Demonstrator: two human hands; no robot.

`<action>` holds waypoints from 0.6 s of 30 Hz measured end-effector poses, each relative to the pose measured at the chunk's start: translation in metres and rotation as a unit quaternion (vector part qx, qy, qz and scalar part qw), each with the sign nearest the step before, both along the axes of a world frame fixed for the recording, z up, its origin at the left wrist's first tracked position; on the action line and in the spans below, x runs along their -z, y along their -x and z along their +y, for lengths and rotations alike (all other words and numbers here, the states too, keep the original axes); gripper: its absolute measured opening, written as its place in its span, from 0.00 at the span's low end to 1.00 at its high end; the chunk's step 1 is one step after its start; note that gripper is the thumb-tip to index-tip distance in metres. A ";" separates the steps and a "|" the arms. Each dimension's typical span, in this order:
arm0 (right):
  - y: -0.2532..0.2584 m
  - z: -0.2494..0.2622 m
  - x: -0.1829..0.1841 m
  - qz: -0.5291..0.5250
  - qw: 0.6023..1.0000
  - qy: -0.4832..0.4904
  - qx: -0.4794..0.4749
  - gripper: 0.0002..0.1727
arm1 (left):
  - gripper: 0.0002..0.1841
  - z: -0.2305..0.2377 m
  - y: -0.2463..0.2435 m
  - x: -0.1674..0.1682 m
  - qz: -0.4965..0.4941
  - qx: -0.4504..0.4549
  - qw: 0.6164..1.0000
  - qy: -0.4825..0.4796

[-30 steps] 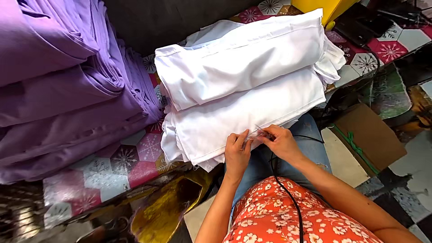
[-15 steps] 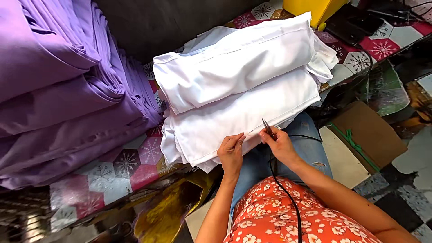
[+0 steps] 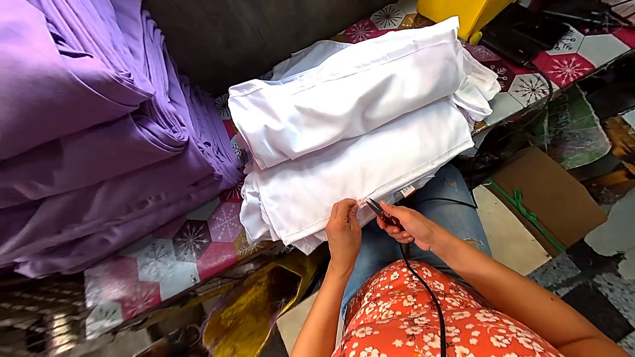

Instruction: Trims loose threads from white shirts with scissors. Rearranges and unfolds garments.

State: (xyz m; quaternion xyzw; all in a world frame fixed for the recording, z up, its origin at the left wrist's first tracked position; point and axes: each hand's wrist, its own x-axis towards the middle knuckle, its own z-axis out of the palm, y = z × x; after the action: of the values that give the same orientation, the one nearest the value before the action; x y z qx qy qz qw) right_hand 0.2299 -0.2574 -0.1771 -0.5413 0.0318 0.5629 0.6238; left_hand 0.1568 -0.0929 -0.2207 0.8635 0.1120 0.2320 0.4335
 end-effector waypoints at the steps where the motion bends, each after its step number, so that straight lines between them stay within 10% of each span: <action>1: 0.000 0.001 0.001 0.012 1.000 -0.001 -0.006 0.29 | 0.08 0.000 0.000 0.002 -0.010 0.001 1.000 0.006; 18: -0.012 0.010 0.020 0.080 0.996 0.018 0.037 0.27 | 0.09 -0.001 0.004 0.019 -0.078 0.013 0.997 -0.022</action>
State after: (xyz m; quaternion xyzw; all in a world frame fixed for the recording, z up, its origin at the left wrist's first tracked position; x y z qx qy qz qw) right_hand 0.2421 -0.2472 -0.1972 -0.5039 0.1118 0.5802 0.6301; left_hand 0.1524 -0.0939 -0.2401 0.8535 0.0618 0.2952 0.4249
